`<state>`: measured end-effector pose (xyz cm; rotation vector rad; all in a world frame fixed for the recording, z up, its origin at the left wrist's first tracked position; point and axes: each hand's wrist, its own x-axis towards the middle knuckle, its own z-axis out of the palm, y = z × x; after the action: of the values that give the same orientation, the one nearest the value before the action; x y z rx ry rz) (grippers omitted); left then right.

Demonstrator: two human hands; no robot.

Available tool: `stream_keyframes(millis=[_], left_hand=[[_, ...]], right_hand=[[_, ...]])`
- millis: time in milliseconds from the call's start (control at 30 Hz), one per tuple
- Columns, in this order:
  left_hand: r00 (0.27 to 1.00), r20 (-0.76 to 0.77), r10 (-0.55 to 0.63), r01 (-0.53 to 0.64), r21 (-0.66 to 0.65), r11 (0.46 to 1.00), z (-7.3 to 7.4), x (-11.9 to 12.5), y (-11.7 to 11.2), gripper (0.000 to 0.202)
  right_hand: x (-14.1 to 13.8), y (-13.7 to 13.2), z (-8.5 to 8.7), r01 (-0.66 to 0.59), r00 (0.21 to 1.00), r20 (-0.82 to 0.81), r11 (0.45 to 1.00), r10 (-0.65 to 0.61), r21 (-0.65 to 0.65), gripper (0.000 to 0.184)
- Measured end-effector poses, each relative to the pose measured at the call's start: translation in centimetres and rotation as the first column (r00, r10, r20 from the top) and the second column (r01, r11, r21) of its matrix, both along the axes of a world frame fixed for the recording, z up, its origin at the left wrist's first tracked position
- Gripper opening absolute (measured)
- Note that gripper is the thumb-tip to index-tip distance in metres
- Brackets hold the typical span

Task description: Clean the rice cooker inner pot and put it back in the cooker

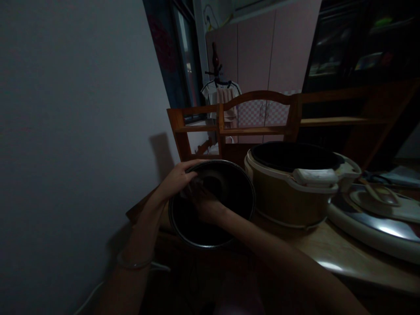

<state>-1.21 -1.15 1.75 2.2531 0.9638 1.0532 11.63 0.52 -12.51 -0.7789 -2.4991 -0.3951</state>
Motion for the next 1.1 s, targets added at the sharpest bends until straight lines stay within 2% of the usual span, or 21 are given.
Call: stream_keyframes(millis=[233,400,467,567,600,667,833,967,1100], left_hand=[[1.0,-0.005,-0.014,0.014,0.022,1.0,-0.1,0.1,0.3,0.052],[1.0,0.002,0.008,-0.008,-0.002,1.0,-0.2,0.0,0.3,0.052],[1.0,0.004,0.01,-0.01,-0.011,1.0,-0.2,-0.1,0.3,0.052],[1.0,0.004,0.004,-0.004,-0.02,1.0,-0.1,-0.1,0.2,0.051],[1.0,0.002,-0.001,0.001,-0.024,1.0,-0.1,-0.1,0.1,0.051],[1.0,0.001,-0.012,0.012,-0.027,1.0,-0.1,-0.1,0.0,0.052],[1.0,0.019,-0.022,0.022,-0.027,0.999,-0.2,-0.2,0.0,0.052],[1.0,0.021,-0.005,0.006,-0.042,0.999,-0.2,-0.3,0.0,0.053],[1.0,0.023,0.003,-0.002,-0.056,0.998,-0.1,-0.3,-0.1,0.052]], right_hand=[[0.0,-0.5,0.5,-0.041,0.999,0.028,0.997,0.043,-0.061,0.084],[-0.4,-1.0,0.4,-0.122,0.992,0.008,0.966,0.128,-0.229,0.088],[-0.5,-1.2,0.3,-0.177,0.984,-0.039,0.919,0.175,-0.352,0.086],[-0.5,-1.5,0.4,-0.248,0.969,-0.139,0.802,0.205,-0.544,0.075],[-0.5,-1.6,0.5,-0.258,0.966,-0.155,0.77,0.207,-0.583,0.072],[-0.3,-1.7,0.5,-0.264,0.964,-0.162,0.739,0.209,-0.619,0.067],[0.4,-1.7,-0.1,-0.279,0.959,-0.154,0.714,0.237,-0.642,0.067],[0.9,-1.9,-0.8,-0.261,0.962,-0.106,0.738,0.251,-0.623,0.076],[1.8,-2.5,-0.5,-0.186,0.975,-0.028,0.743,0.221,-0.643,0.078]])
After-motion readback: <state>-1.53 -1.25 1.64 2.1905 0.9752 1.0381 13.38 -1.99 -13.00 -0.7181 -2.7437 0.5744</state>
